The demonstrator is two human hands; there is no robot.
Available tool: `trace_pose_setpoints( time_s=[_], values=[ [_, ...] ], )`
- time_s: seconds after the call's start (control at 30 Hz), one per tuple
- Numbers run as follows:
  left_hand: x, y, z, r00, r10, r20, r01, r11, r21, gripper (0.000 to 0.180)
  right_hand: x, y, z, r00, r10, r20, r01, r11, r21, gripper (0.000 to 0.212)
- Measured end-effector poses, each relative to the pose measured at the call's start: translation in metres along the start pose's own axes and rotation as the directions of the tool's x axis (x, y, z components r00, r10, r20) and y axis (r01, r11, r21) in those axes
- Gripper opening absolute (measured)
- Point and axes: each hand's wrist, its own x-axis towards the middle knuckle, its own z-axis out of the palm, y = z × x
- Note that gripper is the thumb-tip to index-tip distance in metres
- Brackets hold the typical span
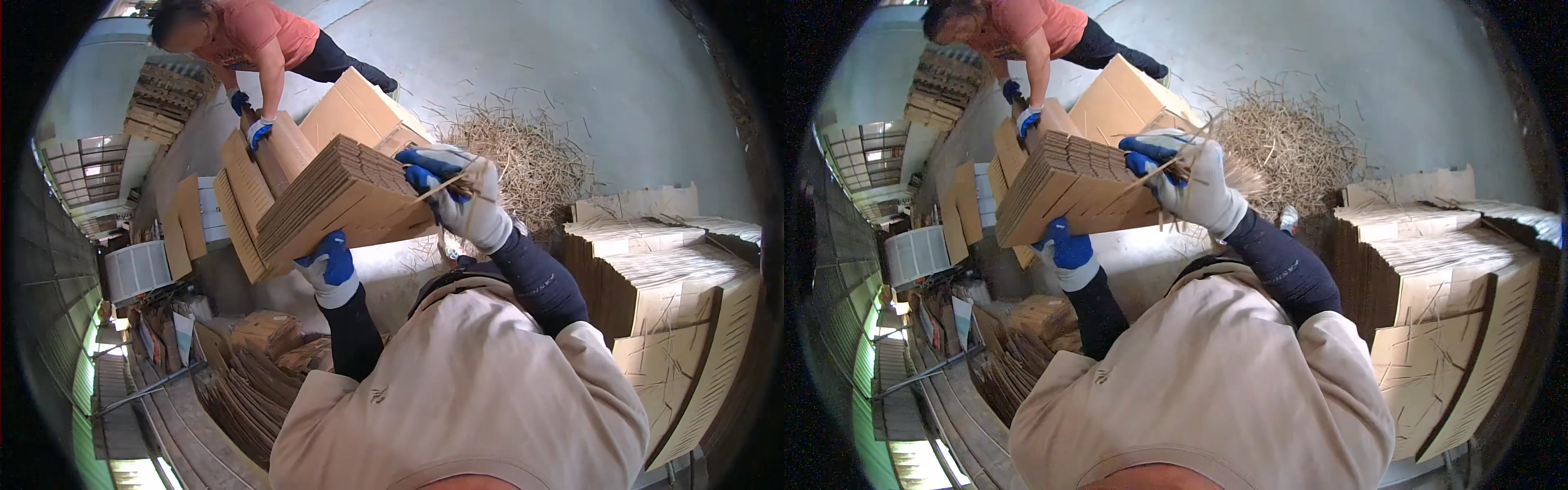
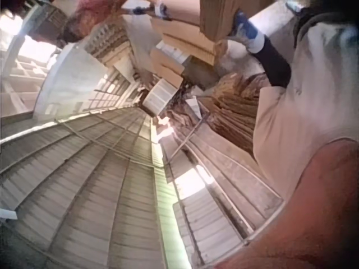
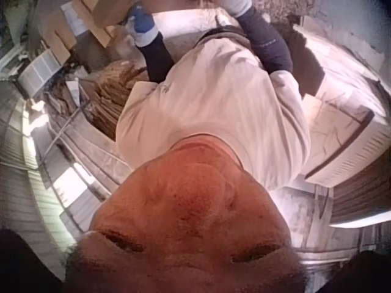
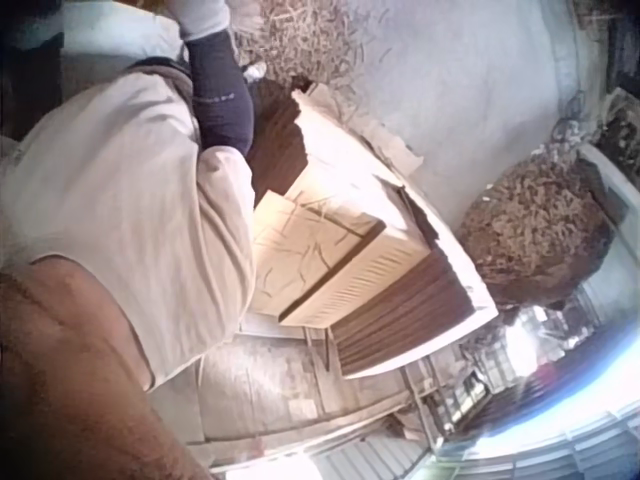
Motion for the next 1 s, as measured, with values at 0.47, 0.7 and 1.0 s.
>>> trace_pose_setpoints(
  time_s=[0.47,0.7,1.0],
  values=[
    [0.001,0.015,-0.017,0.994,-0.11,0.001,0.11,0.991,-0.082,0.05,-0.004,0.02,-0.038,0.969,0.071,0.236,-0.168,0.892,0.421,0.084],
    [-0.009,0.015,-0.033,0.981,-0.122,0.154,0.16,0.949,-0.27,0.054,-0.011,0.011,-0.014,0.881,0.052,0.47,-0.191,0.949,0.252,0.11],
    [0.048,0.038,0.059,0.925,-0.185,0.333,0.174,0.983,0.063,0.085,-0.054,0.036,-0.014,0.915,0.362,0.181,-0.403,0.856,0.324,0.068]
  ],
)
